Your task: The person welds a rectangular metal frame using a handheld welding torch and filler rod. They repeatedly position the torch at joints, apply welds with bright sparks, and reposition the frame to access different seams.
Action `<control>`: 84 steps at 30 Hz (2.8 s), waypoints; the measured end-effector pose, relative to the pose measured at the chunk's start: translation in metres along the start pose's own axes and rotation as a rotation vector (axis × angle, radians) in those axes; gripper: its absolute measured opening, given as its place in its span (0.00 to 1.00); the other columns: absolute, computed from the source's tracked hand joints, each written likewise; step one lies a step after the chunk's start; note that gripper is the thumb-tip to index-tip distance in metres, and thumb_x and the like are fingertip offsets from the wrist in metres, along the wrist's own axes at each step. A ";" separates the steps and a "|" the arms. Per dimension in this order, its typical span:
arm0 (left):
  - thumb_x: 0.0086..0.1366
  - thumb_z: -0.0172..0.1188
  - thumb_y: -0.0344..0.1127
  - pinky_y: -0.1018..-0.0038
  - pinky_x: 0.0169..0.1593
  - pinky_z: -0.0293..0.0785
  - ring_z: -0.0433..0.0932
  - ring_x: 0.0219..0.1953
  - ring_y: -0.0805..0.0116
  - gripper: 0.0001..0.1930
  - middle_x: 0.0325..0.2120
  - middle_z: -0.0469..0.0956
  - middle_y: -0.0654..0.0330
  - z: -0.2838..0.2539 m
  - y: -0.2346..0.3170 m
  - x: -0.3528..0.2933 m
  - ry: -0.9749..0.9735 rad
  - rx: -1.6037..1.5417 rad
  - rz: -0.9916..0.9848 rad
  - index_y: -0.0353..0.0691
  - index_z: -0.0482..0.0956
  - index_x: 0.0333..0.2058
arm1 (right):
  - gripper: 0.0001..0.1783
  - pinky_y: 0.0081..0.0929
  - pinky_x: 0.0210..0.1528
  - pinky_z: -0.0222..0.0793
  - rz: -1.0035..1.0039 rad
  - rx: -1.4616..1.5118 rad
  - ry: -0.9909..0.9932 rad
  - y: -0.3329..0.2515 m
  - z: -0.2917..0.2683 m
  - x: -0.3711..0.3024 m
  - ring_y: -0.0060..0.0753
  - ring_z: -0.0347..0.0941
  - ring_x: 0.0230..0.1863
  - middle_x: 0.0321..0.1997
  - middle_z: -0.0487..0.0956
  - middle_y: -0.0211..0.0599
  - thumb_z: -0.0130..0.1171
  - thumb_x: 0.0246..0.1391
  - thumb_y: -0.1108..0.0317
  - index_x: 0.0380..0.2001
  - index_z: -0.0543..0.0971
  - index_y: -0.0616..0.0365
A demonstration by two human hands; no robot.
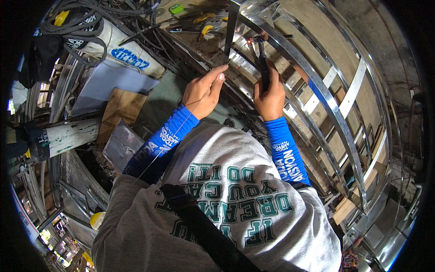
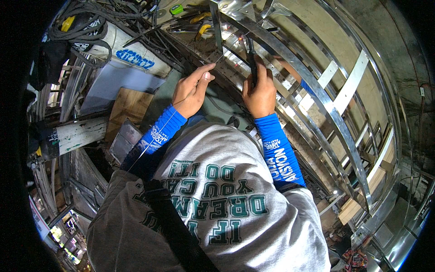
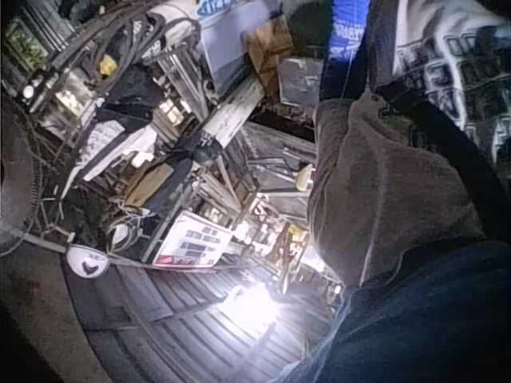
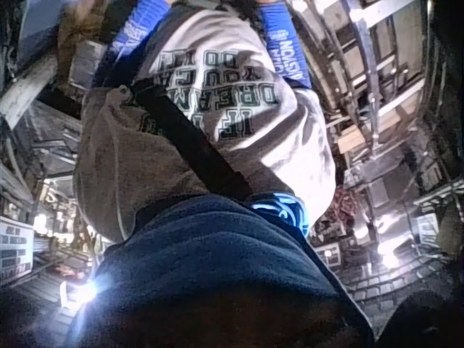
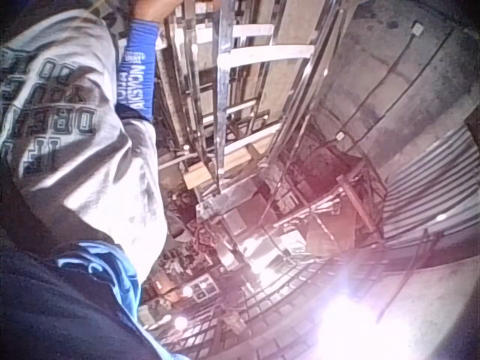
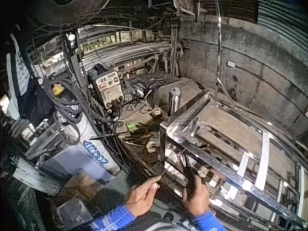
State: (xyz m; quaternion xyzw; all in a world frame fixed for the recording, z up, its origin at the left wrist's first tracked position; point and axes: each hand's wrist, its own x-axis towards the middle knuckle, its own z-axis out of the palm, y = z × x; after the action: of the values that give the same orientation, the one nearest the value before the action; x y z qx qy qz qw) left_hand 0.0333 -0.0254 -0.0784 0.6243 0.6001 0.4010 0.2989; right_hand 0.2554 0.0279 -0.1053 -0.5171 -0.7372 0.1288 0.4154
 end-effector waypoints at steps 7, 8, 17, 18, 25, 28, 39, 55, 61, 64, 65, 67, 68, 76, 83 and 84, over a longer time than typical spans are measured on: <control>0.85 0.50 0.40 0.66 0.56 0.84 0.90 0.53 0.57 0.19 0.49 0.88 0.44 -0.001 -0.001 0.000 -0.030 0.015 -0.021 0.41 0.77 0.66 | 0.38 0.46 0.59 0.81 0.004 0.016 -0.008 0.002 -0.001 0.000 0.64 0.83 0.60 0.63 0.82 0.61 0.63 0.59 0.79 0.73 0.68 0.57; 0.85 0.51 0.40 0.66 0.56 0.84 0.90 0.53 0.57 0.19 0.49 0.88 0.44 0.000 -0.002 -0.001 -0.007 0.000 0.016 0.40 0.78 0.66 | 0.38 0.46 0.59 0.81 0.025 0.033 -0.009 0.002 -0.001 -0.001 0.64 0.83 0.60 0.64 0.81 0.61 0.63 0.59 0.79 0.73 0.68 0.58; 0.84 0.53 0.40 0.65 0.56 0.83 0.90 0.52 0.54 0.19 0.47 0.89 0.43 -0.002 0.003 -0.002 0.011 0.001 0.008 0.38 0.79 0.65 | 0.38 0.47 0.55 0.83 0.064 0.064 -0.024 -0.003 -0.005 -0.001 0.65 0.85 0.56 0.58 0.84 0.63 0.65 0.60 0.77 0.73 0.69 0.57; 0.84 0.53 0.40 0.65 0.56 0.83 0.90 0.52 0.54 0.19 0.47 0.89 0.43 -0.002 0.004 -0.002 0.009 0.001 -0.001 0.38 0.79 0.65 | 0.38 0.47 0.55 0.83 0.036 0.060 -0.015 -0.002 -0.005 -0.001 0.65 0.85 0.56 0.57 0.84 0.63 0.65 0.60 0.77 0.73 0.69 0.57; 0.82 0.55 0.40 0.60 0.50 0.85 0.89 0.49 0.42 0.18 0.51 0.87 0.42 0.000 0.004 -0.002 0.047 -0.018 0.020 0.40 0.83 0.62 | 0.38 0.53 0.54 0.81 0.045 0.057 -0.034 0.005 -0.003 -0.003 0.70 0.83 0.53 0.57 0.82 0.65 0.65 0.58 0.77 0.72 0.70 0.57; 0.85 0.51 0.41 0.64 0.56 0.84 0.90 0.53 0.53 0.19 0.48 0.89 0.44 -0.002 0.004 -0.002 -0.015 0.027 -0.007 0.39 0.78 0.66 | 0.39 0.52 0.48 0.81 0.070 0.034 -0.079 0.005 -0.004 -0.004 0.66 0.83 0.48 0.54 0.83 0.61 0.65 0.56 0.78 0.72 0.71 0.55; 0.85 0.51 0.38 0.67 0.57 0.83 0.89 0.53 0.59 0.19 0.50 0.88 0.45 -0.001 0.001 0.001 -0.011 0.001 0.076 0.33 0.79 0.64 | 0.37 0.50 0.59 0.81 -0.012 0.045 0.039 0.005 0.000 -0.001 0.68 0.82 0.57 0.62 0.81 0.62 0.64 0.60 0.76 0.73 0.70 0.59; 0.85 0.53 0.39 0.67 0.59 0.81 0.88 0.54 0.59 0.19 0.57 0.85 0.48 -0.005 -0.006 0.003 -0.024 -0.098 0.117 0.32 0.79 0.63 | 0.39 0.50 0.60 0.80 0.023 0.123 -0.010 0.004 -0.004 -0.001 0.69 0.81 0.58 0.62 0.81 0.66 0.64 0.57 0.78 0.73 0.70 0.58; 0.85 0.53 0.39 0.67 0.59 0.81 0.88 0.54 0.59 0.19 0.57 0.85 0.48 -0.005 -0.006 0.003 -0.016 -0.095 0.125 0.33 0.80 0.63 | 0.39 0.50 0.57 0.81 0.020 0.108 -0.024 0.008 -0.005 -0.003 0.69 0.83 0.55 0.58 0.82 0.66 0.64 0.57 0.78 0.73 0.71 0.57; 0.85 0.53 0.40 0.67 0.59 0.81 0.88 0.54 0.59 0.19 0.58 0.85 0.48 -0.004 -0.008 0.003 -0.017 -0.098 0.114 0.33 0.80 0.63 | 0.38 0.51 0.54 0.82 0.044 0.089 -0.046 0.007 -0.004 -0.003 0.69 0.84 0.52 0.55 0.83 0.66 0.65 0.56 0.77 0.72 0.71 0.56; 0.85 0.53 0.40 0.67 0.59 0.81 0.88 0.54 0.59 0.20 0.58 0.85 0.48 -0.004 -0.008 0.003 -0.015 -0.096 0.118 0.33 0.80 0.63 | 0.38 0.52 0.53 0.82 0.051 0.079 -0.047 0.006 -0.004 -0.003 0.68 0.84 0.51 0.54 0.83 0.66 0.65 0.56 0.77 0.72 0.71 0.56; 0.83 0.54 0.39 0.64 0.61 0.81 0.87 0.57 0.52 0.18 0.56 0.86 0.46 -0.002 -0.005 0.003 0.002 -0.132 0.096 0.34 0.81 0.61 | 0.38 0.52 0.52 0.82 0.067 0.063 -0.066 0.005 -0.006 -0.003 0.68 0.84 0.49 0.54 0.83 0.66 0.65 0.56 0.77 0.72 0.71 0.54; 0.83 0.55 0.38 0.62 0.62 0.80 0.86 0.58 0.49 0.17 0.55 0.86 0.46 -0.002 -0.003 0.003 0.010 -0.150 0.083 0.35 0.82 0.60 | 0.38 0.52 0.51 0.82 0.076 0.056 -0.076 0.004 -0.007 -0.003 0.68 0.84 0.49 0.53 0.83 0.65 0.64 0.57 0.77 0.72 0.72 0.53; 0.82 0.55 0.34 0.65 0.61 0.80 0.86 0.57 0.52 0.15 0.54 0.86 0.47 -0.005 -0.001 0.004 0.033 -0.112 0.128 0.35 0.82 0.60 | 0.40 0.44 0.62 0.79 -0.034 0.049 -0.024 0.007 -0.003 0.000 0.61 0.80 0.65 0.68 0.79 0.60 0.64 0.57 0.81 0.74 0.69 0.56; 0.87 0.47 0.43 0.69 0.59 0.80 0.87 0.54 0.63 0.23 0.62 0.82 0.51 -0.021 0.001 -0.012 -0.046 -0.309 0.031 0.32 0.77 0.66 | 0.33 0.44 0.60 0.80 -0.008 0.169 0.162 0.009 -0.001 -0.005 0.63 0.83 0.60 0.63 0.82 0.61 0.65 0.64 0.73 0.71 0.71 0.63; 0.87 0.46 0.43 0.69 0.59 0.80 0.87 0.54 0.62 0.23 0.62 0.83 0.50 -0.026 0.001 -0.016 -0.020 -0.332 0.026 0.32 0.77 0.66 | 0.28 0.41 0.58 0.80 -0.012 0.150 0.237 0.008 -0.001 -0.004 0.61 0.85 0.57 0.59 0.84 0.58 0.66 0.65 0.71 0.67 0.73 0.67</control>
State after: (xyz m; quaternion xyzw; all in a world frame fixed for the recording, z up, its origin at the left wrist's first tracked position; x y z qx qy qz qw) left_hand 0.0121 -0.0444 -0.0673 0.5780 0.5143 0.4925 0.3986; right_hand 0.2615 0.0275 -0.1116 -0.4917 -0.6743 0.1189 0.5380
